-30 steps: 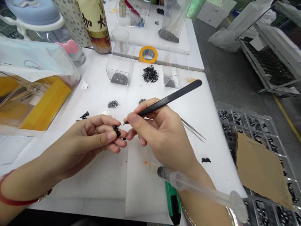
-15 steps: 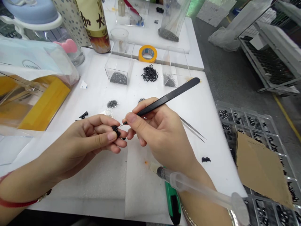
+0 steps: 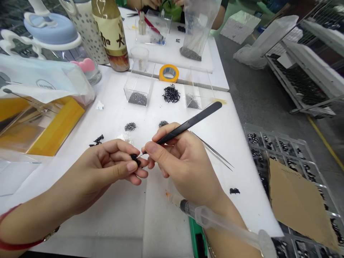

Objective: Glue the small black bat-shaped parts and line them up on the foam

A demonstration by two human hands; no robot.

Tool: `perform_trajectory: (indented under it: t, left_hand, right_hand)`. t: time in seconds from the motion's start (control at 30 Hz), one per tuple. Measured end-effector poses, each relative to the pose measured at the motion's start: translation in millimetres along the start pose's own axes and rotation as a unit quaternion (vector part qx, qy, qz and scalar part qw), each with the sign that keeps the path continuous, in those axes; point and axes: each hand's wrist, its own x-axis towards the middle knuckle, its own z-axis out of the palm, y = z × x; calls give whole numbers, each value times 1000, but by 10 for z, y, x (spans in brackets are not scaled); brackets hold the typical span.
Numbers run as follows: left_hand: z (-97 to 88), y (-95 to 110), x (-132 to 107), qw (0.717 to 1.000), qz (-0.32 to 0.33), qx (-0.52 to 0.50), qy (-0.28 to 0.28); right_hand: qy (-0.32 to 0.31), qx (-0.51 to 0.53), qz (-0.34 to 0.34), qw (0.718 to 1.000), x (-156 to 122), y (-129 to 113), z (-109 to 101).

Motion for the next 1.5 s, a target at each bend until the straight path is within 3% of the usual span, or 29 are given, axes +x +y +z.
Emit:
perform_trajectory:
  t: [0.17,0.27,0.4,0.5,0.67,1.07,1.5]
  left_hand:
    - [51,-16,9,1000,-23,7,8]
    - [76,-64,18,998,-33,46,7]
    - [89,-131,14,996,-52,66,-10]
    - [91,-154,-3,996,-55,67,-20]
    - [85,-183,-11,995,-51,74,-33]
    - [76,-204,19,994,-54,98,-16]
    - [75,-188,9,991,-46,126,-11]
  right_hand:
    - [73,-10,-24,997,8,0,-46]
    - [109,-82,-31,990,66,-85,-24]
    - [74,-234,-24,969,256,-187,91]
    - [53,-282,-33,957,452,-160,179]
    - [70,-277,-17,958,640,-26,202]
    - [57,-296,13,953,666,34,194]
    - [75,-302,-4,950,710,56,192]
